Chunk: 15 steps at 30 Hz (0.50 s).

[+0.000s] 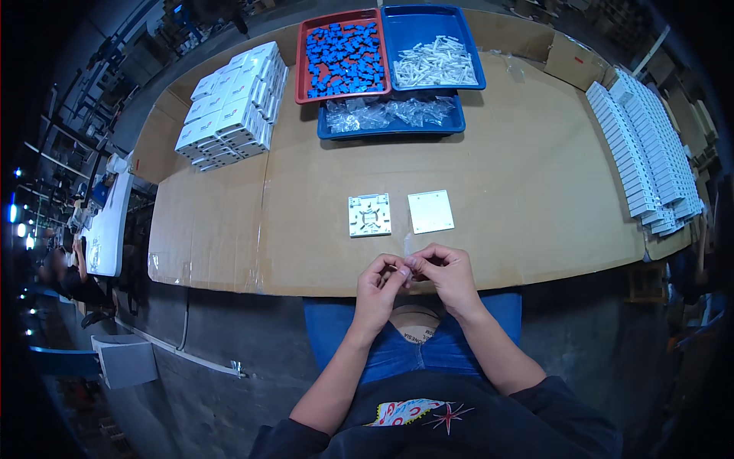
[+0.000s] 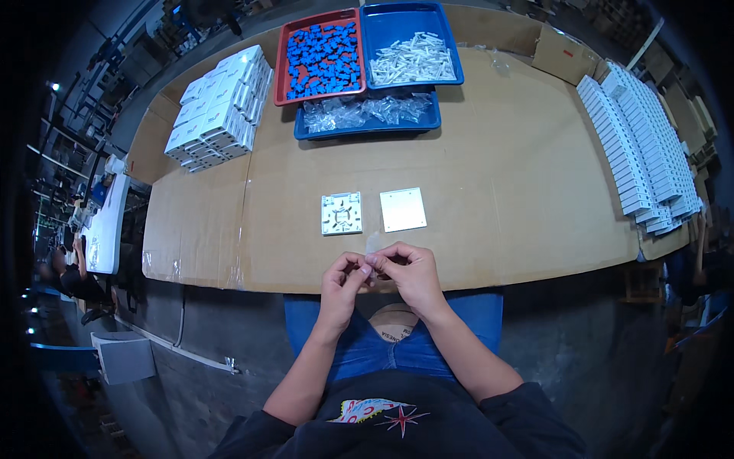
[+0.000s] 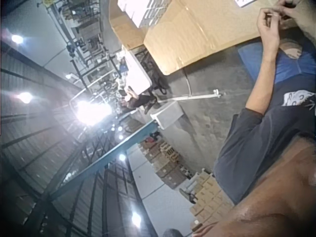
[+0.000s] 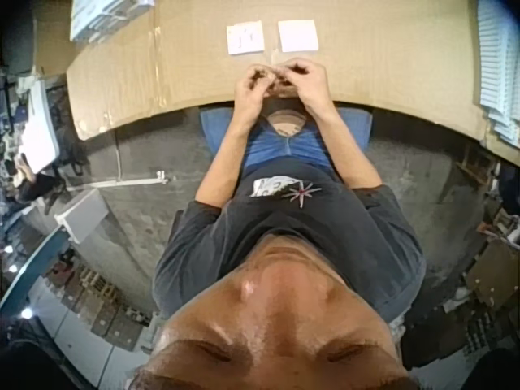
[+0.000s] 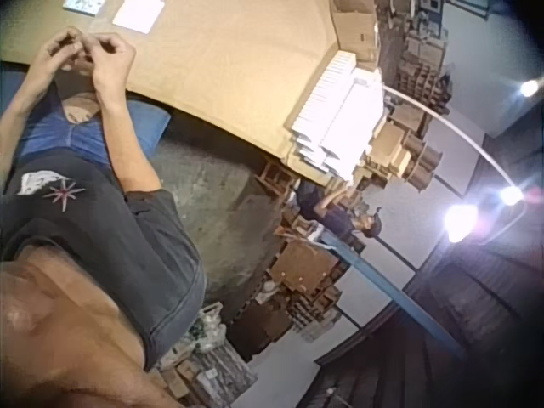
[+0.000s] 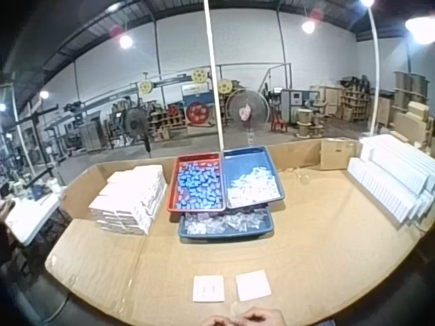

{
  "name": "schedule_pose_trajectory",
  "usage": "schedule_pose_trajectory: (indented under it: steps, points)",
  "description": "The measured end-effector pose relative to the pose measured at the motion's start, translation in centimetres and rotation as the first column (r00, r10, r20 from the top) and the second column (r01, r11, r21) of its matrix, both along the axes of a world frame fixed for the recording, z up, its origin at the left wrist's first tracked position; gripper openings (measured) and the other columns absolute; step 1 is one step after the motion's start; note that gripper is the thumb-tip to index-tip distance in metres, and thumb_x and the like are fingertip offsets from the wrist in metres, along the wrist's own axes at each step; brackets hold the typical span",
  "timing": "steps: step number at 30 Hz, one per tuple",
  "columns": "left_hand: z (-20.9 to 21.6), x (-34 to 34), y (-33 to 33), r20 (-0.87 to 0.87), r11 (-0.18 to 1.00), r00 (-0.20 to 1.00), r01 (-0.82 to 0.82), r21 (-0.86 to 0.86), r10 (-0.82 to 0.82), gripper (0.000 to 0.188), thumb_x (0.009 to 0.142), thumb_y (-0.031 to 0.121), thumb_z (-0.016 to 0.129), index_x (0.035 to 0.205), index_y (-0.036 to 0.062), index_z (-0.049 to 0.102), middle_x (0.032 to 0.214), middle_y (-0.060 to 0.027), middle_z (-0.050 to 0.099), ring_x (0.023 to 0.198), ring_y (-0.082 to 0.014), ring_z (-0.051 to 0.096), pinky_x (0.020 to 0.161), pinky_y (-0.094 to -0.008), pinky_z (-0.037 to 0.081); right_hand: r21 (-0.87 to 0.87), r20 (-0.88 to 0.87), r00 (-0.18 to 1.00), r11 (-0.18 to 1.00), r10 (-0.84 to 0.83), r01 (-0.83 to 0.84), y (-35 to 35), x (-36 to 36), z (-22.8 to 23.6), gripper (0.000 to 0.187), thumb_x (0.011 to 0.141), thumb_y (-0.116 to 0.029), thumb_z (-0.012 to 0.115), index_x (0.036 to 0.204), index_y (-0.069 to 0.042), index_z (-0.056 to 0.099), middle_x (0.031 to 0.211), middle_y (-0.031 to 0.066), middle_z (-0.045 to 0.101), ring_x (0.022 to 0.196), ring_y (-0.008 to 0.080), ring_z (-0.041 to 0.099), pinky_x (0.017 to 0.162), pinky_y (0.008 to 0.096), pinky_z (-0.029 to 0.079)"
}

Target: Assembling electronic device components into boxes and sorting small parts into plastic bags.

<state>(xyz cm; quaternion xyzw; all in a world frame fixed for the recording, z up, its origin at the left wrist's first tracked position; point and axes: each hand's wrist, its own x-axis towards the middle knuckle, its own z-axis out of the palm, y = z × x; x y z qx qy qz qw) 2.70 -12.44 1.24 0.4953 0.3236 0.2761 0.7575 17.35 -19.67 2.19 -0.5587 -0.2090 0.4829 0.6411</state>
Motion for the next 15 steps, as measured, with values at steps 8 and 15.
schedule_pose_trajectory:
  steps: [8, 15]
  points:
    - [-0.9, -0.4, -0.3, -0.118, 0.743, 0.953, -0.136, 0.656, 0.279, 0.004, 0.099, 0.000, 0.064, 0.097, 0.0025, 0.061, 0.088, 0.0014, 0.059, 0.074, -0.0053, 0.053, 0.067, -0.0224, 0.045, 0.047, 0.592, 0.801, 0.996, -0.091, 0.078, -0.4, -1.0, -0.2, 0.008, 0.093, -0.004, 0.079, 0.096, 0.001, 0.074, 0.088, 0.0059, 0.072, 0.073, 0.0082, 0.067, 0.067, 0.0250, 0.056]
    - [-2.3, 0.2, -2.5, -0.153, 0.915, 0.943, -0.235, 0.329, 0.297, 0.003, 0.101, 0.003, 0.059, 0.099, 0.0029, 0.059, 0.086, 0.0008, 0.055, 0.075, -0.0078, 0.053, 0.071, -0.0235, 0.044, 0.139, 0.663, 0.736, 0.989, -0.136, 0.058, 0.0, -2.2, -0.5, 0.014, 0.095, 0.003, 0.068, 0.110, 0.003, 0.071, 0.098, 0.0120, 0.069, 0.075, 0.0190, 0.070, 0.066, 0.0301, 0.059]
